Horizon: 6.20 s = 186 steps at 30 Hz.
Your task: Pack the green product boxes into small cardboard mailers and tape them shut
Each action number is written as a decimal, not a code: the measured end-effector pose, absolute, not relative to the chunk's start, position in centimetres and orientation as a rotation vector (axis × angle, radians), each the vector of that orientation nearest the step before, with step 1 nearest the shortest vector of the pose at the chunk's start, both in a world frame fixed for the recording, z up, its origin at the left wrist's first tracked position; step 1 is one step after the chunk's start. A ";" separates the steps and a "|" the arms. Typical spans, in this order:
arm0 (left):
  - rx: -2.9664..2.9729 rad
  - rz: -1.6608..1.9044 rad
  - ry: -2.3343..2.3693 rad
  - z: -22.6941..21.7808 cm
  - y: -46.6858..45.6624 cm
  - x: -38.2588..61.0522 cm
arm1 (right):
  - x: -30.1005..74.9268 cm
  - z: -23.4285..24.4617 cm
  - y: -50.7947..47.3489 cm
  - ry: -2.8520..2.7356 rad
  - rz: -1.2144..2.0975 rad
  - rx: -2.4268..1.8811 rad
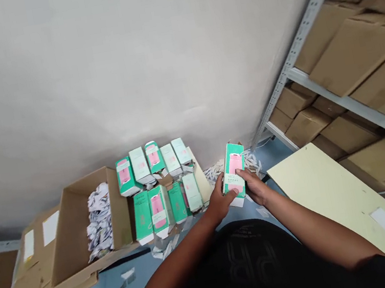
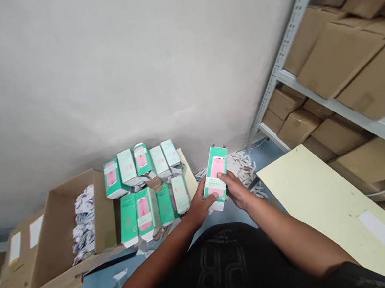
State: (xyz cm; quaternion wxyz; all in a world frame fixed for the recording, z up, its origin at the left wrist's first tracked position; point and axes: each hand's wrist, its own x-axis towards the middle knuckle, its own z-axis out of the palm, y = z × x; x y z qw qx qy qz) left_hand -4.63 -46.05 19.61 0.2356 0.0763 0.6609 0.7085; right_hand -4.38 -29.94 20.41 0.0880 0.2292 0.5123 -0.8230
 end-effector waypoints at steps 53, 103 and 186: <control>0.634 0.862 1.270 6.0 0.8 -12.5 | 8.0 10.0 5.5 2.822 -1.479 1.596; 1.954 0.592 1.821 21.1 5.5 -5.9 | 11.2 9.3 7.2 2.871 -1.264 1.550; 0.814 1.503 1.336 27.7 -2.8 1.1 | 16.4 23.3 -3.9 2.064 -2.993 1.833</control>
